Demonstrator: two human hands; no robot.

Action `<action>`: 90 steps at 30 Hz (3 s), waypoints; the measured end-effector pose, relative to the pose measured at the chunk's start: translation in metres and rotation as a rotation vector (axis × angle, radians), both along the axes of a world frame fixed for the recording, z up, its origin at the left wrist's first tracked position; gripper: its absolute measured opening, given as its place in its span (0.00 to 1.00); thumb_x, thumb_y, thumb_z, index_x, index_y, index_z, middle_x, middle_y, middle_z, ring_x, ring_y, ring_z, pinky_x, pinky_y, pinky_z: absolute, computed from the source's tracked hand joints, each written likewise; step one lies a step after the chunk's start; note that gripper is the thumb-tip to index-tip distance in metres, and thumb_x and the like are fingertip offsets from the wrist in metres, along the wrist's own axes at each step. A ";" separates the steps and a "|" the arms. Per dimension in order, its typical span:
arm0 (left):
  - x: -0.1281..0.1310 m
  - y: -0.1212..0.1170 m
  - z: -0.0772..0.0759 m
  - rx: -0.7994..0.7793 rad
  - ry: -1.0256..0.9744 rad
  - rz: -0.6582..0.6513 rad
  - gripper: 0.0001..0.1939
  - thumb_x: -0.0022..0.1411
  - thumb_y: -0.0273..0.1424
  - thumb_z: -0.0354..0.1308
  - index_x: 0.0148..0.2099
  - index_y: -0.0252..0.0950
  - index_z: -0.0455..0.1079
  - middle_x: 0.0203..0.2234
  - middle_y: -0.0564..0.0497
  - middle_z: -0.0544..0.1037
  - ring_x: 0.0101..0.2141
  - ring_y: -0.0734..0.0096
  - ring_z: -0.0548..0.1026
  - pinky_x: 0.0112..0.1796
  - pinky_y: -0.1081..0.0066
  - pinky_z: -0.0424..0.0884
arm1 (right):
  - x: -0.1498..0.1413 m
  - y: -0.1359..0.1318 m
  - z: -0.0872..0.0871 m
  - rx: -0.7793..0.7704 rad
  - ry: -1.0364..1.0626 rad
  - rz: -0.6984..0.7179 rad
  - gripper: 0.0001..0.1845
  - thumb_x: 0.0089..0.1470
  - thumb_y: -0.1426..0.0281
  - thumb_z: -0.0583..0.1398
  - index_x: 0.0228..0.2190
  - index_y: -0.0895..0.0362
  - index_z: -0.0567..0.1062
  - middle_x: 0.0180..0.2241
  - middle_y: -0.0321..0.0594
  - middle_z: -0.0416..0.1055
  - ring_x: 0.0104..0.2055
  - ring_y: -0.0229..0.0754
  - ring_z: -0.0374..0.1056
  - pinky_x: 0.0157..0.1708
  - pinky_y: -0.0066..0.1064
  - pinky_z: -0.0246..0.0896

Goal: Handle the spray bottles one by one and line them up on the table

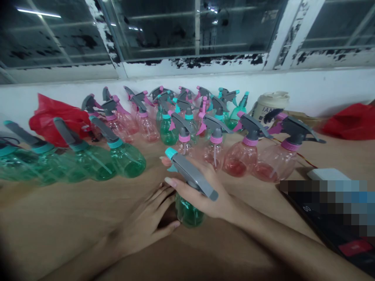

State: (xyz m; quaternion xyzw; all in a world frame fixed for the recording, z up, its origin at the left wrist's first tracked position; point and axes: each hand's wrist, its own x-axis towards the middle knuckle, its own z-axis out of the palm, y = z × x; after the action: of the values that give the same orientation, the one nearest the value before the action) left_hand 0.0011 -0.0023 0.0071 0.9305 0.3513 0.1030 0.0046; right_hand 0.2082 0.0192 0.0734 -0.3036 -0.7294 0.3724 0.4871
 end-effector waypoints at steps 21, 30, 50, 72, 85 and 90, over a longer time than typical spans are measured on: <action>0.001 -0.001 0.005 0.008 -0.018 -0.014 0.31 0.65 0.42 0.55 0.64 0.31 0.55 0.62 0.40 0.60 0.63 0.54 0.54 0.59 0.53 0.56 | -0.001 0.003 0.002 0.015 -0.092 -0.031 0.09 0.56 0.61 0.60 0.30 0.54 0.72 0.26 0.32 0.70 0.28 0.36 0.67 0.30 0.30 0.64; 0.001 -0.002 0.003 -0.009 -0.008 0.013 0.32 0.65 0.44 0.54 0.64 0.29 0.54 0.61 0.39 0.61 0.62 0.55 0.56 0.59 0.54 0.56 | -0.001 -0.001 0.002 -0.001 0.020 -0.069 0.16 0.53 0.68 0.62 0.46 0.51 0.74 0.47 0.38 0.75 0.50 0.45 0.71 0.51 0.38 0.66; 0.002 -0.002 0.006 -0.047 0.012 0.018 0.32 0.66 0.45 0.53 0.64 0.28 0.55 0.61 0.39 0.61 0.62 0.54 0.56 0.59 0.55 0.54 | -0.001 -0.003 0.002 -0.021 0.013 -0.057 0.16 0.55 0.67 0.62 0.46 0.49 0.73 0.49 0.37 0.74 0.53 0.45 0.69 0.55 0.41 0.64; -0.001 -0.001 0.001 -0.030 0.011 0.055 0.33 0.66 0.48 0.52 0.64 0.33 0.56 0.65 0.39 0.54 0.64 0.52 0.49 0.60 0.50 0.51 | 0.011 0.002 0.004 0.041 -0.114 -0.106 0.12 0.57 0.58 0.58 0.27 0.52 0.70 0.24 0.33 0.68 0.28 0.39 0.69 0.29 0.32 0.64; -0.002 -0.001 0.002 0.002 0.011 0.040 0.32 0.67 0.49 0.50 0.64 0.33 0.55 0.63 0.38 0.56 0.64 0.53 0.51 0.59 0.52 0.53 | 0.008 -0.001 0.006 -0.003 -0.039 -0.058 0.16 0.54 0.66 0.62 0.46 0.48 0.74 0.50 0.37 0.73 0.54 0.47 0.68 0.56 0.43 0.62; -0.002 0.000 0.001 0.014 0.018 0.031 0.33 0.67 0.49 0.50 0.64 0.30 0.56 0.63 0.37 0.56 0.63 0.52 0.52 0.60 0.53 0.52 | 0.010 0.000 0.001 -0.012 -0.053 -0.048 0.20 0.55 0.65 0.62 0.50 0.48 0.72 0.52 0.37 0.72 0.54 0.47 0.68 0.56 0.42 0.63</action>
State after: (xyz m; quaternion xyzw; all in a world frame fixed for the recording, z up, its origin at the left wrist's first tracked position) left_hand -0.0008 -0.0023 0.0076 0.9258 0.3652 0.0970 -0.0066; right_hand 0.2183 0.0195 0.0739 -0.3335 -0.7324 0.3568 0.4744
